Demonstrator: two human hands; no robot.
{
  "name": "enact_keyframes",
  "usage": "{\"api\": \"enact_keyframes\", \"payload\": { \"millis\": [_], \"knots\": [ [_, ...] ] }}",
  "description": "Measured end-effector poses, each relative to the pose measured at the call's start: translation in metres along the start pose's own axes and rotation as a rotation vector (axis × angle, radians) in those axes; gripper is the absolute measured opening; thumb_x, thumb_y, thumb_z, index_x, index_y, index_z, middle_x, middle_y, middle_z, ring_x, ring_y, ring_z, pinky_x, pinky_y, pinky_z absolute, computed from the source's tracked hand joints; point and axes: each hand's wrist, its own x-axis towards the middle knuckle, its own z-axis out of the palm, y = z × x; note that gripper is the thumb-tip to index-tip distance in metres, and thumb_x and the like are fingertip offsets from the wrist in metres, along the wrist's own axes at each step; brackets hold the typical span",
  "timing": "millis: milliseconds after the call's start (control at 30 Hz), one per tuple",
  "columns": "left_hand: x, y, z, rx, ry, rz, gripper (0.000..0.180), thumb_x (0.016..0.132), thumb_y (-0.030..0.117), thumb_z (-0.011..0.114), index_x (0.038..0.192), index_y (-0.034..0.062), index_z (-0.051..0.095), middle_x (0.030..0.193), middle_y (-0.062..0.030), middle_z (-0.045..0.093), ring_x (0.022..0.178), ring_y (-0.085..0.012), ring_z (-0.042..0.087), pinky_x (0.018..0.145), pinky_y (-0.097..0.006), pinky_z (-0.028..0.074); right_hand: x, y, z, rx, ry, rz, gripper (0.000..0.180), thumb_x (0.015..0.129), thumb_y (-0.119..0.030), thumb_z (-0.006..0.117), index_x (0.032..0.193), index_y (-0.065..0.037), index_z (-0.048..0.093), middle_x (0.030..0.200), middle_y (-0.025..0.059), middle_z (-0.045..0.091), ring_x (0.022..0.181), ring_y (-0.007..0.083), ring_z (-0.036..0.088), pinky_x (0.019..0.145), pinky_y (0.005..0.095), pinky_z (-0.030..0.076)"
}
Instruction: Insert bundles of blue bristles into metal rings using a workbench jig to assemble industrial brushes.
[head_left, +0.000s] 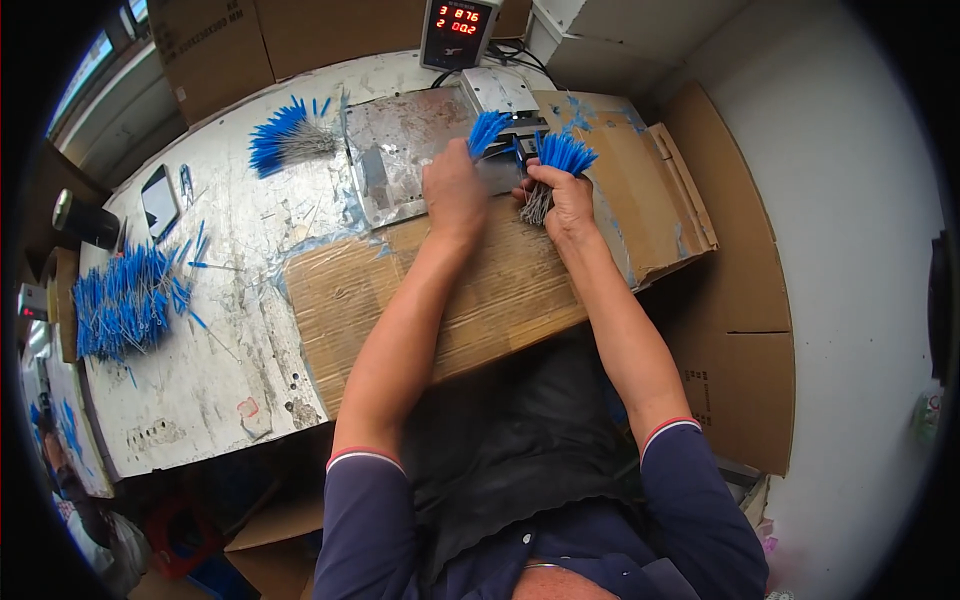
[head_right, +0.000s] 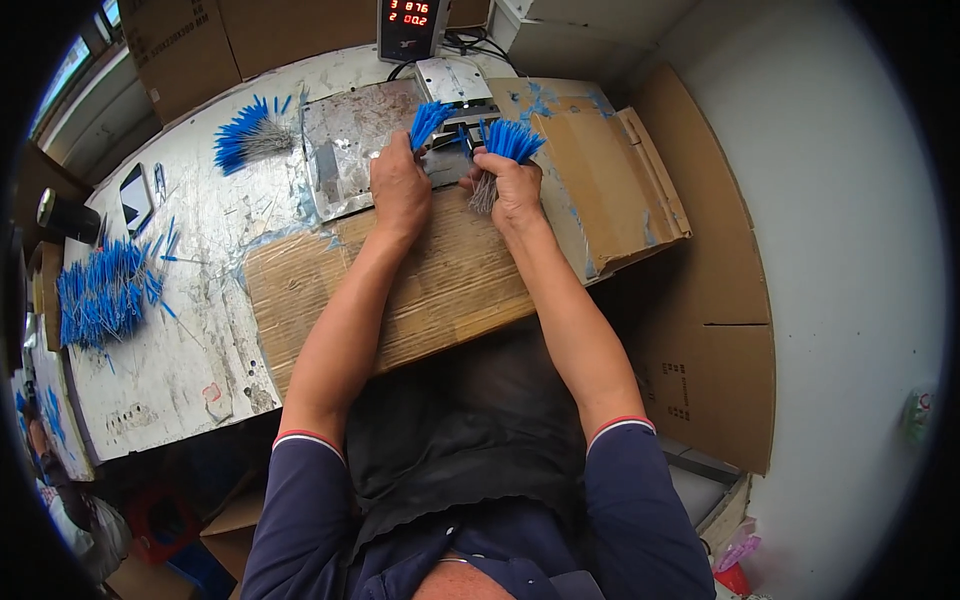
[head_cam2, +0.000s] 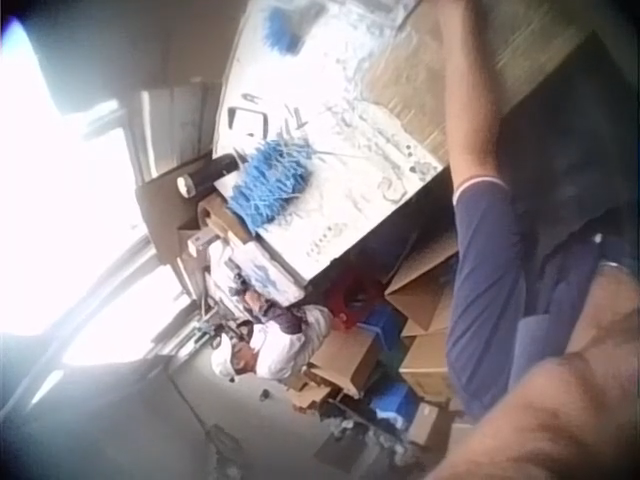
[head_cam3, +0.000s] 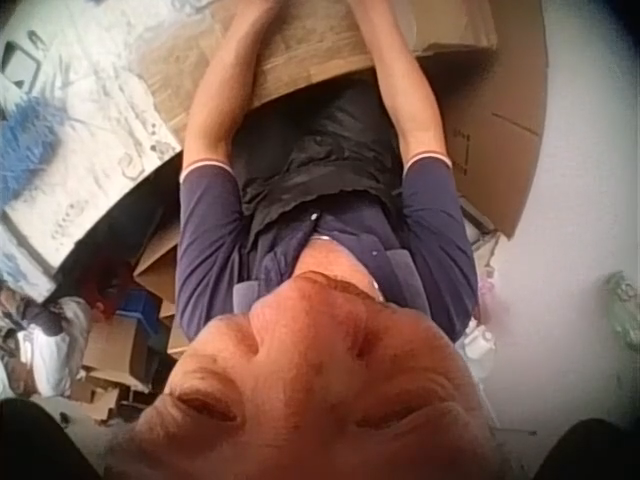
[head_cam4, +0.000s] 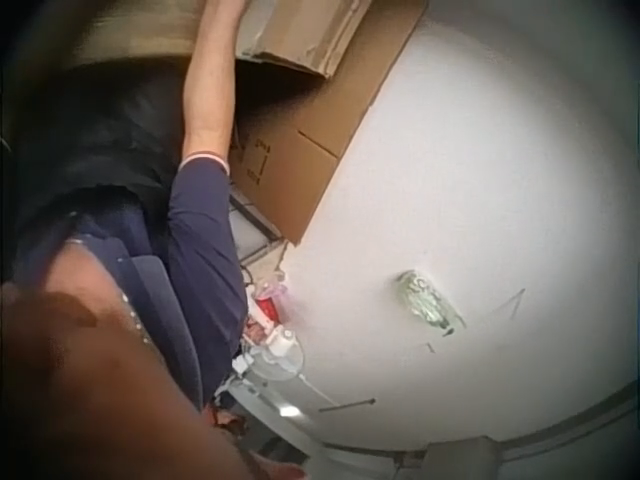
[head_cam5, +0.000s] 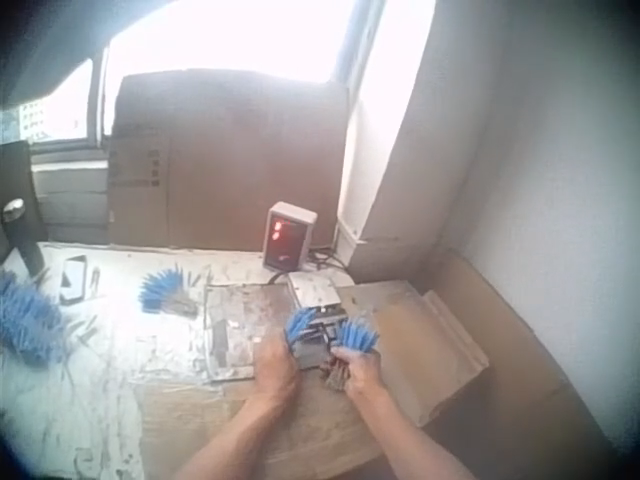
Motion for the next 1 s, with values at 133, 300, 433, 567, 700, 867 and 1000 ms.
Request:
{"api": "enact_keyframes", "payload": {
  "millis": [133, 300, 433, 567, 700, 867, 1000],
  "knots": [
    [0.0, 0.004, -0.002, -0.014, -0.017, 0.032, 0.016, 0.086, 0.002, 0.054, 0.101, 0.0046, 0.058, 0.089, -0.0159, 0.065, 0.086, -0.0376, 0.061, 0.077, -0.049, 0.043, 0.0, 0.001, -0.005, -0.085, 0.02, 0.042, 0.015, 0.079, 0.003, 0.074, 0.093, 0.003, 0.068, 0.082, 0.0099, 0.069, 0.067, 0.0202, 0.069, 0.057, 0.0356, 0.062],
    [-0.001, 0.001, -0.002, 0.018, -0.046, 0.04, 0.015, 0.084, 0.002, 0.055, 0.098, 0.0049, 0.057, 0.089, -0.0158, 0.064, 0.087, -0.0377, 0.061, 0.077, -0.049, 0.042, -0.009, 0.005, 0.0, -0.147, -0.045, -0.054, 0.023, 0.079, 0.006, 0.077, 0.099, 0.004, 0.068, 0.088, 0.0113, 0.069, 0.071, 0.0203, 0.069, 0.059, 0.0331, 0.061],
    [-0.002, 0.002, -0.001, 0.053, -0.016, 0.131, 0.015, 0.081, 0.004, 0.057, 0.096, 0.0052, 0.058, 0.088, -0.0149, 0.063, 0.087, -0.0364, 0.061, 0.077, -0.048, 0.043, -0.01, 0.007, 0.002, -0.235, -0.027, -0.111, 0.026, 0.075, 0.011, 0.076, 0.099, 0.005, 0.067, 0.091, 0.0121, 0.068, 0.07, 0.0199, 0.068, 0.056, 0.0305, 0.06],
    [-0.001, 0.0, -0.001, 0.115, -0.057, 0.133, 0.018, 0.081, -0.001, 0.057, 0.098, 0.003, 0.059, 0.09, -0.0167, 0.065, 0.089, -0.0371, 0.063, 0.077, -0.047, 0.046, -0.008, 0.008, 0.008, -0.302, 0.024, -0.146, 0.019, 0.071, 0.013, 0.072, 0.087, 0.005, 0.066, 0.088, 0.0122, 0.067, 0.064, 0.0196, 0.068, 0.05, 0.0291, 0.058],
    [0.001, 0.005, 0.0, 0.142, -0.012, 0.089, 0.018, 0.081, -0.002, 0.057, 0.098, 0.0029, 0.058, 0.09, -0.0162, 0.064, 0.088, -0.0376, 0.064, 0.076, -0.048, 0.046, 0.004, 0.007, 0.009, -0.319, 0.11, -0.108, 0.014, 0.071, 0.013, 0.071, 0.08, 0.006, 0.065, 0.082, 0.0133, 0.066, 0.059, 0.0208, 0.067, 0.045, 0.0296, 0.055],
    [0.005, -0.006, -0.002, -0.058, 0.171, -0.113, 0.008, 0.091, 0.003, 0.058, 0.099, 0.0029, 0.056, 0.089, -0.0174, 0.066, 0.087, -0.04, 0.063, 0.077, -0.05, 0.046, 0.005, 0.001, 0.025, -0.374, 0.173, -0.094, 0.015, 0.07, 0.014, 0.07, 0.073, 0.003, 0.06, 0.073, 0.0124, 0.064, 0.056, 0.023, 0.067, 0.043, 0.0309, 0.056],
    [0.006, -0.004, 0.001, -0.059, 0.207, -0.062, 0.006, 0.095, 0.007, 0.057, 0.099, 0.0026, 0.055, 0.089, -0.0192, 0.066, 0.086, -0.0418, 0.062, 0.077, -0.05, 0.045, 0.016, 0.002, 0.024, -0.421, 0.185, -0.099, 0.016, 0.07, 0.014, 0.07, 0.072, 0.003, 0.059, 0.072, 0.0124, 0.064, 0.057, 0.0232, 0.067, 0.044, 0.032, 0.057]
  ]
}}
